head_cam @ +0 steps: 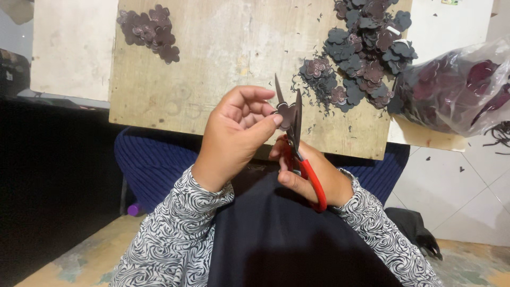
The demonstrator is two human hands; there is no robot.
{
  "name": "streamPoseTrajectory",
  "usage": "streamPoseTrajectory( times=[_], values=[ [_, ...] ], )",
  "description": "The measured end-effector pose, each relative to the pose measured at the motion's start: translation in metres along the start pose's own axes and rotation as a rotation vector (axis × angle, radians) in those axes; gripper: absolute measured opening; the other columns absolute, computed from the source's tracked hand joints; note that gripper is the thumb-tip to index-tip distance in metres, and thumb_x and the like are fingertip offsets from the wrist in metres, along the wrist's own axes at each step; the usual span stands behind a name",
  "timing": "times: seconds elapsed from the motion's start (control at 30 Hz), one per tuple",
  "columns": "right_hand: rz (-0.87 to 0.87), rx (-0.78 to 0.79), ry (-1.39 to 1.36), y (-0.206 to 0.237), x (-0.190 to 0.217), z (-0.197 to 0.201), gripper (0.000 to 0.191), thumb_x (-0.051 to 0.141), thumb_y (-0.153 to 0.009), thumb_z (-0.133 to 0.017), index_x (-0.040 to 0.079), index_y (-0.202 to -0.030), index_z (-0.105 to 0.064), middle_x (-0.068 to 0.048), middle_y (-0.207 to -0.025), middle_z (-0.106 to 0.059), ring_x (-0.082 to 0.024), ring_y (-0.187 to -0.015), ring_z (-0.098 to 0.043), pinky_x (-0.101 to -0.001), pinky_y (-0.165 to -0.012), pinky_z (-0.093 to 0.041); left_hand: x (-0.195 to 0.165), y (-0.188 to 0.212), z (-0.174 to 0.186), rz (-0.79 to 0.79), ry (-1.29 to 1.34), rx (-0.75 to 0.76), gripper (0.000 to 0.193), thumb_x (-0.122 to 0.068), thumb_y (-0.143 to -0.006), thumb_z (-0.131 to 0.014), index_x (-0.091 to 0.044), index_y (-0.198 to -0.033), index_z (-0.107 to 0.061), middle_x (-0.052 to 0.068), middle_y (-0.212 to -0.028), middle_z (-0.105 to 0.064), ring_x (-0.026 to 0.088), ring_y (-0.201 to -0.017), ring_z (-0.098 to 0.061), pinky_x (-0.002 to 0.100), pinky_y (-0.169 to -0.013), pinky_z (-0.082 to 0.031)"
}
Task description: The person sits at a workbench and uses red-handled scissors to trim excess material from the edges of small flower-shaped fabric pieces, one at a time, placing each trimmed piece onto a growing pile on the table beside a plastic bag of finished pieces.
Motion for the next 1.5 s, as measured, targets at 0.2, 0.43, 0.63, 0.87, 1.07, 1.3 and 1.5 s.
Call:
streamPoseTrajectory(
  times=[0.2,0.43,0.63,0.87,1.07,1.3,1.5],
  values=[
    [0.008,0.025,0.061,-0.002,0.002,-0.001,0.066,0.048,-0.097,-0.065,0.000,-0.138,-0.046,-0.007,-0.120,-0.058,-0.011,-0.089,-0.058,-0.0263,-0.079,-0.053,-0.006,0.002,0.006,0.023,-0.064,-0.018,0.044,0.007,-0.091,-0.071,0.000,-0.129,-0.050,0.006,-0.099,-0.065,0.009,-0.090,-0.066,0.021,-0.082,-0.057],
    [0.006,0.038,0.070,-0.003,0.001,-0.003,0.065,0.047,-0.097,-0.066,0.001,-0.140,-0.046,-0.006,-0.121,-0.059,-0.011,-0.091,-0.058,-0.0268,-0.081,-0.053,-0.010,0.002,0.009,0.034,-0.100,-0.013,0.047,0.006,-0.091,-0.072,-0.001,-0.131,-0.049,0.006,-0.099,-0.066,0.008,-0.089,-0.066,0.021,-0.082,-0.057],
    [-0.007,0.000,0.031,-0.004,-0.002,-0.002,0.065,0.050,-0.099,-0.065,0.001,-0.139,-0.048,-0.005,-0.117,-0.058,-0.011,-0.092,-0.055,-0.0262,-0.083,-0.051,-0.004,0.003,0.007,0.056,-0.099,0.007,0.048,0.006,-0.090,-0.071,-0.002,-0.131,-0.048,0.004,-0.099,-0.062,0.007,-0.085,-0.064,0.020,-0.076,-0.056],
    [0.000,-0.024,-0.004,-0.005,0.001,-0.002,0.072,0.058,-0.096,-0.066,0.000,-0.135,-0.051,-0.003,-0.113,-0.057,-0.011,-0.094,-0.054,-0.0264,-0.084,-0.050,0.009,0.001,0.003,0.048,0.107,-0.043,0.045,0.009,-0.091,-0.069,-0.001,-0.130,-0.048,0.005,-0.101,-0.059,0.008,-0.087,-0.063,0.022,-0.078,-0.057],
    [0.049,-0.072,0.047,-0.005,0.003,-0.001,0.072,0.058,-0.099,-0.063,0.000,-0.138,-0.048,-0.003,-0.108,-0.056,-0.012,-0.095,-0.054,-0.0270,-0.085,-0.050,0.018,0.003,-0.003,-0.033,0.167,-0.089,0.040,0.011,-0.093,-0.066,-0.001,-0.127,-0.048,0.005,-0.103,-0.057,0.007,-0.090,-0.059,0.022,-0.078,-0.056],
    [0.005,-0.089,0.048,-0.007,0.000,0.000,0.076,0.058,-0.097,-0.060,-0.002,-0.141,-0.045,-0.002,-0.100,-0.054,-0.012,-0.089,-0.051,-0.0267,-0.079,-0.048,0.023,0.004,-0.010,-0.144,0.198,-0.136,0.034,0.012,-0.095,-0.065,-0.004,-0.120,-0.049,0.004,-0.105,-0.056,0.008,-0.092,-0.058,0.022,-0.083,-0.054],
    [0.081,-0.133,0.111,-0.009,0.011,0.001,0.080,0.063,-0.102,-0.054,-0.004,-0.145,-0.043,-0.003,-0.111,-0.059,-0.012,-0.099,-0.055,-0.0271,-0.090,-0.049,0.024,0.006,-0.009,-0.152,0.154,-0.161,0.032,0.011,-0.096,-0.067,-0.005,-0.116,-0.049,0.003,-0.105,-0.056,0.007,-0.092,-0.058,0.020,-0.082,-0.054]
  ],
)
Point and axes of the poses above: each hand's wrist, its own y-axis away from the middle knuckle, its own z-axis out of the back of the hand, x = y × z, the point moved 9 cm from there along -y, towards the middle knuckle
